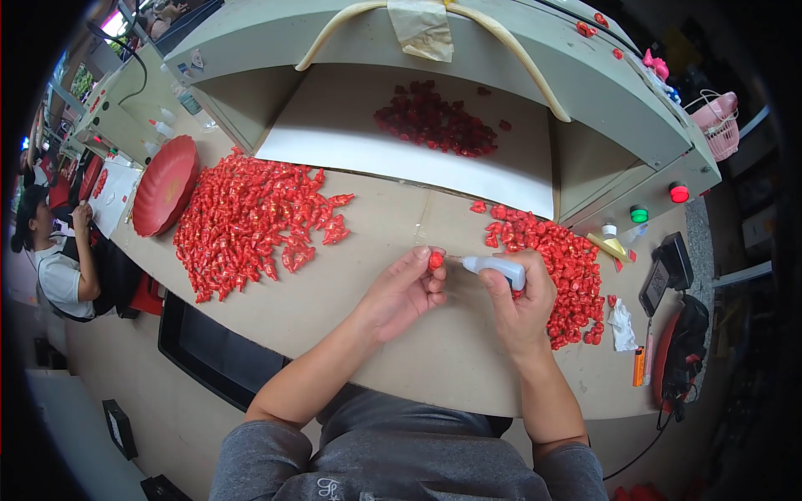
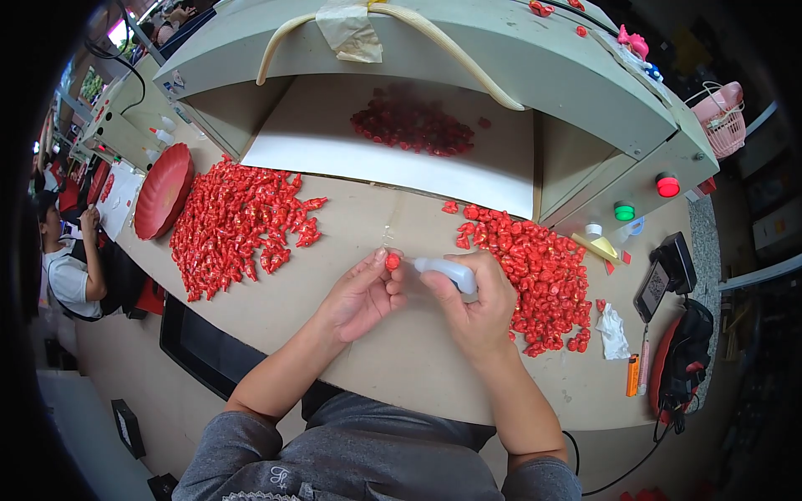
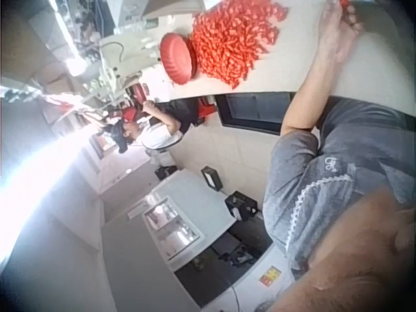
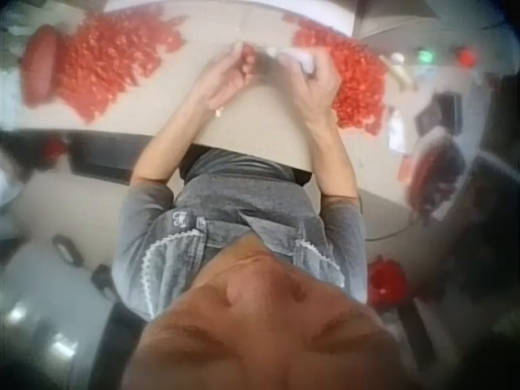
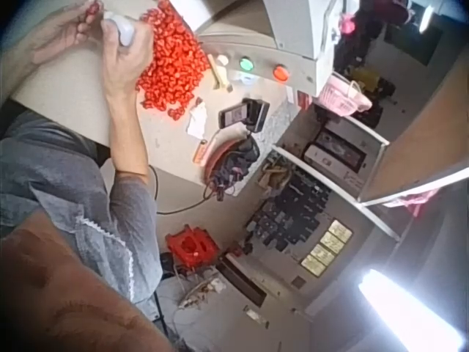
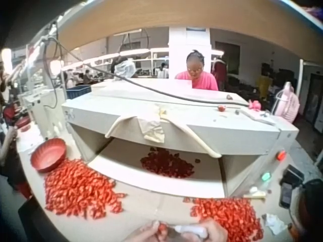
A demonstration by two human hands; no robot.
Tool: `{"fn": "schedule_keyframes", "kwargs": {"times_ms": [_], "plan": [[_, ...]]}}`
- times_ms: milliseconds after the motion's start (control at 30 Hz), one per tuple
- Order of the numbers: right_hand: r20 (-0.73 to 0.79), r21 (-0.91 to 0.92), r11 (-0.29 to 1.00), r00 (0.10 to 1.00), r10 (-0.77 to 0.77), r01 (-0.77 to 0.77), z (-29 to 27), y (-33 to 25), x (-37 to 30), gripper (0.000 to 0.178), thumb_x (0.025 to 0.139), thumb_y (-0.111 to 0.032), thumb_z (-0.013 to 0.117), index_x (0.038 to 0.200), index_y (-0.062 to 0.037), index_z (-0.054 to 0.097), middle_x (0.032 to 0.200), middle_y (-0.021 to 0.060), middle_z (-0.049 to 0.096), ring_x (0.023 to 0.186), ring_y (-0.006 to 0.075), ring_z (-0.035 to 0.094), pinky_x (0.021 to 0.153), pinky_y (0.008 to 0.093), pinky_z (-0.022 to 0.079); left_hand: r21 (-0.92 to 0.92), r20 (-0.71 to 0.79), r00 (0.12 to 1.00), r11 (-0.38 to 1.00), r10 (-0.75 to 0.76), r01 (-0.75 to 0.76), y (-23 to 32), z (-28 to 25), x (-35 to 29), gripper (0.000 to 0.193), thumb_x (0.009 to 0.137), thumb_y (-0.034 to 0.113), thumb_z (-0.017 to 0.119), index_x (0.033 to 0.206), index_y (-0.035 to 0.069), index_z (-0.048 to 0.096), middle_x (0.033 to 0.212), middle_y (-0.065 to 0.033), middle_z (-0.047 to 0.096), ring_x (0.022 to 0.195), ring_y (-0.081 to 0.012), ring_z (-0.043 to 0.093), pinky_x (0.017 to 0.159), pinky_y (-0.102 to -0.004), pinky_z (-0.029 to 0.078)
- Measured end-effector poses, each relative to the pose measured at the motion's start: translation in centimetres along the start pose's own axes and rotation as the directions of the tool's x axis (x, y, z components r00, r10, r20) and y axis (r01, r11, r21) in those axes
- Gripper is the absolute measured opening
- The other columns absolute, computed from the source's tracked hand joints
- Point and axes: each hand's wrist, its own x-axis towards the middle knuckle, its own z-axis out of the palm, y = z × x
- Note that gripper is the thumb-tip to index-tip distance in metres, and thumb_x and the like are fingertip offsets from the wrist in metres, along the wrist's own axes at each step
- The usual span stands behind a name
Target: The person applies adhesive to small red plastic parts using a squeeze bottle and joins them together by hand before placing them onto the table.
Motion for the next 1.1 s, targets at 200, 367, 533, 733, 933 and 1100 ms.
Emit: {"fn": "schedule_keyframes", "kwargs": {"times_ms": [200, 367, 533, 733, 933, 1100], "plan": [[-0.008, -0.015, 1.0, 1.0, 0.007, -0.007, 0.0, -0.1, 0.0, 0.023, 0.079, -0.017, 0.078, 0.087, -0.0027, 0.061, 0.077, 0.0079, 0.061, 0.066, 0.0164, 0.059, 0.059, 0.0271, 0.046, 0.017, -0.027, 0.999, 0.999, 0.045, -0.045, 0.0, 0.2, -0.1, 0.018, 0.098, 0.026, 0.053, 0.107, 0.011, 0.054, 0.094, -0.0021, 0.058, 0.079, -0.0091, 0.052, 0.072, -0.0274, 0.046], [-0.017, -0.031, 0.999, 1.0, -0.006, 0.006, 0.0, 0.1, 0.1, 0.024, 0.079, -0.016, 0.078, 0.088, -0.0027, 0.061, 0.077, 0.0079, 0.06, 0.066, 0.0171, 0.059, 0.059, 0.0271, 0.046, 0.023, -0.035, 0.996, 0.997, 0.076, -0.076, 0.1, 0.2, -0.1, 0.018, 0.098, 0.023, 0.054, 0.11, 0.011, 0.054, 0.099, -0.0028, 0.059, 0.083, -0.0095, 0.052, 0.074, -0.0273, 0.046], [-0.022, -0.041, 0.999, 0.999, -0.023, 0.022, 0.0, 0.2, 0.1, 0.023, 0.079, -0.015, 0.078, 0.088, -0.0029, 0.061, 0.077, 0.0081, 0.06, 0.067, 0.0174, 0.06, 0.059, 0.0272, 0.047, 0.013, -0.025, 0.995, 0.995, 0.1, -0.099, 0.1, -0.2, 0.0, 0.017, 0.097, 0.021, 0.055, 0.112, 0.013, 0.054, 0.101, -0.0014, 0.059, 0.085, -0.0096, 0.052, 0.076, -0.0275, 0.046], [-0.014, -0.048, 0.999, 1.0, -0.016, 0.015, -0.1, 0.0, 0.1, 0.022, 0.079, -0.015, 0.078, 0.087, -0.003, 0.061, 0.078, 0.0083, 0.061, 0.066, 0.0176, 0.06, 0.059, 0.0272, 0.047, -0.006, -0.036, 0.993, 0.994, 0.11, -0.11, 0.0, -0.5, 0.0, 0.015, 0.095, 0.016, 0.059, 0.109, 0.016, 0.057, 0.108, -0.0035, 0.062, 0.088, -0.01, 0.054, 0.079, -0.0284, 0.048], [0.012, -0.019, 0.999, 0.999, 0.037, -0.037, -0.2, 0.3, 0.0, 0.02, 0.081, -0.013, 0.076, 0.087, -0.0023, 0.06, 0.077, 0.0062, 0.06, 0.067, 0.0142, 0.058, 0.06, 0.0259, 0.046, 0.004, -0.043, 0.991, 0.992, 0.123, -0.123, 0.0, -0.5, 0.2, 0.016, 0.094, 0.015, 0.06, 0.11, 0.015, 0.057, 0.109, -0.0029, 0.061, 0.088, -0.0098, 0.053, 0.079, -0.0276, 0.047], [0.051, 0.396, 0.861, 0.944, 0.327, -0.32, -0.9, 1.2, 1.7, 0.019, 0.087, -0.008, 0.068, 0.095, -0.002, 0.053, 0.082, 0.002, 0.058, 0.074, 0.0085, 0.056, 0.062, 0.0211, 0.046, -0.051, -0.079, 0.987, 0.988, 0.142, -0.146, 0.9, -0.4, 0.4, 0.021, 0.096, 0.025, 0.057, 0.112, 0.011, 0.056, 0.097, 0.0006, 0.06, 0.083, -0.0081, 0.052, 0.076, -0.0261, 0.046]]}}
